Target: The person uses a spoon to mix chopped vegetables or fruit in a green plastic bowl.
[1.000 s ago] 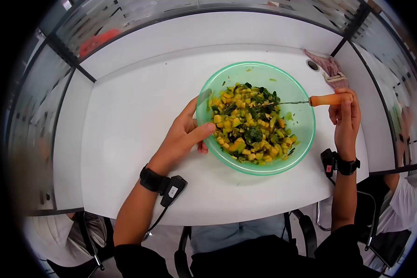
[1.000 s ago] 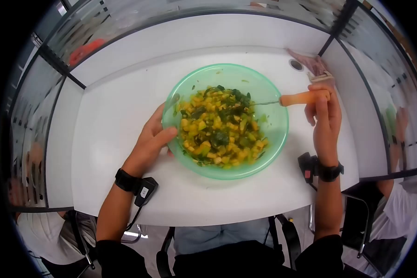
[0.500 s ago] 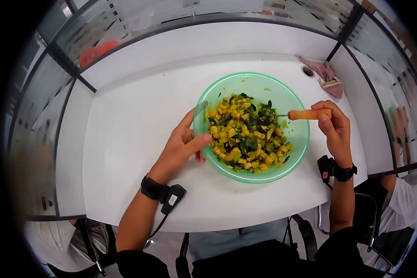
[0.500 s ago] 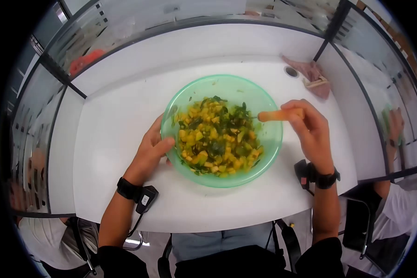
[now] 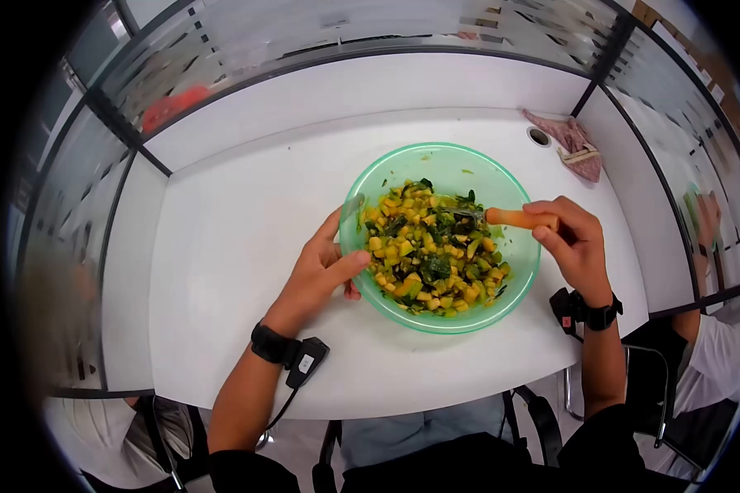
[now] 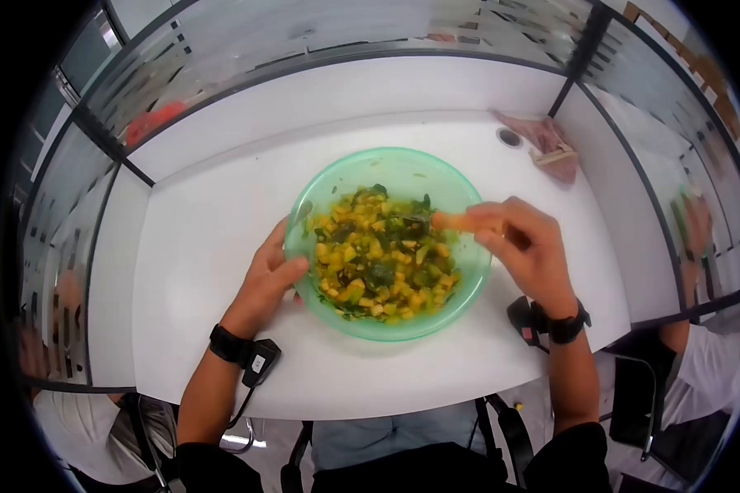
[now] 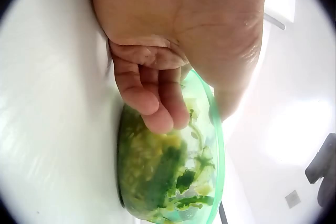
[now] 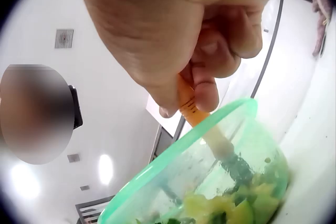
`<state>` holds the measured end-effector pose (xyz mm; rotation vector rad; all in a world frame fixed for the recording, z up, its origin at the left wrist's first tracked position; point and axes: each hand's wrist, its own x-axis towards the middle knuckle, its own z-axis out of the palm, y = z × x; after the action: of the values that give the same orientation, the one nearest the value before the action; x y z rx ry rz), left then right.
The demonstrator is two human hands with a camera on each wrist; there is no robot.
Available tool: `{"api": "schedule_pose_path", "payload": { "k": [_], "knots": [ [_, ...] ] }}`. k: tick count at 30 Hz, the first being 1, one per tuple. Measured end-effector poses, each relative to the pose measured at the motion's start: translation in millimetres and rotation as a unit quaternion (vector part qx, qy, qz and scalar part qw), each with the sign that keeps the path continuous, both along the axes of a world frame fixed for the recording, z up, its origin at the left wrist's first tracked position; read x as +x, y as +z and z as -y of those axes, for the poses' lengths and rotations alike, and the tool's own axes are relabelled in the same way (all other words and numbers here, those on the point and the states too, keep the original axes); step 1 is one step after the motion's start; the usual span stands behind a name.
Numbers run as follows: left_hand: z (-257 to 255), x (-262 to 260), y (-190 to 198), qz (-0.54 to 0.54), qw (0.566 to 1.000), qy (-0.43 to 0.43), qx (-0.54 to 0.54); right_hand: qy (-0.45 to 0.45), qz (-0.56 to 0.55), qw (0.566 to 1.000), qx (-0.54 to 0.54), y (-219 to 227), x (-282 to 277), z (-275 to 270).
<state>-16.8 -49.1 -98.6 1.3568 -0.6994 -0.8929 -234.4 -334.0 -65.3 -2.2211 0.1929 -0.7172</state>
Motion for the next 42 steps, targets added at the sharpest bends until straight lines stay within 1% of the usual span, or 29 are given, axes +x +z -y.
{"api": "schedule_pose_path", "payload": {
  "k": [2,3,5,6,7,9,11,12,13,14,15,17,19,20,21,22,23,24,26,27,28,29,30,31,32,33,37,39,42],
  "knots": [
    [-1,-1,0,0.005,1.000,0.008,0.005,-0.022,0.019,0.999,0.027,-2,-3,4],
    [-1,0,-1,0.003,1.000,0.007,0.005,-0.022,0.017,0.999,0.027,-3,-2,6],
    [-2,-1,0,0.017,1.000,0.002,0.003,-0.046,0.037,0.998,-0.015,-3,-2,7],
    [-4,-2,-2,0.016,1.000,0.000,0.006,-0.035,0.048,0.998,0.008,-2,1,5],
    [-5,-1,-5,0.015,1.000,-0.003,0.000,-0.036,0.053,0.998,0.007,-3,-1,3],
    [-5,0,-4,0.015,1.000,-0.012,-0.008,-0.043,0.005,0.992,0.116,-7,2,3],
    [-6,1,-4,-0.015,1.000,-0.001,-0.021,0.012,-0.012,0.995,0.100,-6,3,12],
    [-7,-1,-1,-0.001,1.000,0.026,-0.005,0.019,-0.040,0.993,0.107,-2,1,14],
    [-5,2,4,0.014,0.999,0.023,-0.019,0.026,-0.069,0.991,0.113,7,-2,14],
    [-5,1,6,-0.010,0.999,0.030,-0.010,-0.006,-0.058,0.996,0.074,16,-9,11],
    [-7,0,4,-0.039,0.998,0.040,0.000,-0.063,-0.013,0.997,0.052,25,-17,5],
    [-9,-1,-1,-0.019,0.998,0.057,0.001,-0.096,0.041,0.994,-0.014,61,-44,-13],
    [-11,2,-7,0.015,0.997,0.072,-0.020,-0.074,0.102,0.989,-0.080,116,-88,-67],
    [-11,0,-8,0.009,0.997,0.071,-0.037,-0.027,0.155,0.973,-0.169,139,-110,-91],
    [-11,0,-7,0.011,0.997,0.069,-0.030,0.044,0.207,0.953,-0.218,160,-132,-110],
    [-10,-2,-6,0.019,0.996,0.080,-0.023,0.118,0.305,0.917,-0.228,160,-143,-126],
    [-9,-4,-6,0.028,0.995,0.089,-0.017,0.208,0.239,0.890,-0.329,191,-165,-139],
    [-8,-5,-7,0.025,0.995,0.095,-0.031,0.199,0.242,0.892,-0.326,199,-181,-146],
    [-9,-4,-11,0.030,0.995,0.096,-0.028,0.241,0.170,0.920,-0.260,205,-218,-154],
    [-12,-3,-12,0.033,0.994,0.103,-0.030,0.262,0.135,0.930,-0.222,203,-236,-158],
    [-14,-9,-13,0.058,0.988,0.134,-0.037,0.284,0.101,0.936,-0.184,199,-252,-162],
    [-18,-11,-13,0.064,0.989,0.128,-0.029,0.304,0.070,0.939,-0.147,195,-266,-166],
    [-18,-14,-15,0.063,0.984,0.159,-0.051,0.322,0.037,0.939,-0.113,189,-278,-171],
    [-16,-16,-16,0.063,0.978,0.186,-0.074,0.334,0.034,0.937,-0.101,184,-285,-178],
    [-15,-17,-17,0.057,0.975,0.200,-0.076,0.343,0.041,0.934,-0.094,179,-289,-181],
    [-17,-22,-15,0.057,0.974,0.204,-0.077,0.357,0.044,0.929,-0.086,175,-289,-184],
    [-18,-20,-25,0.074,0.969,0.220,-0.082,0.388,0.077,0.915,-0.077,169,-298,-189],
    [-19,-27,-17,0.069,0.966,0.241,-0.058,0.403,0.096,0.907,-0.069,168,-300,-189],
    [-19,-31,-15,0.070,0.964,0.247,-0.066,0.420,0.119,0.897,-0.067,167,-298,-184]
  ]
}}
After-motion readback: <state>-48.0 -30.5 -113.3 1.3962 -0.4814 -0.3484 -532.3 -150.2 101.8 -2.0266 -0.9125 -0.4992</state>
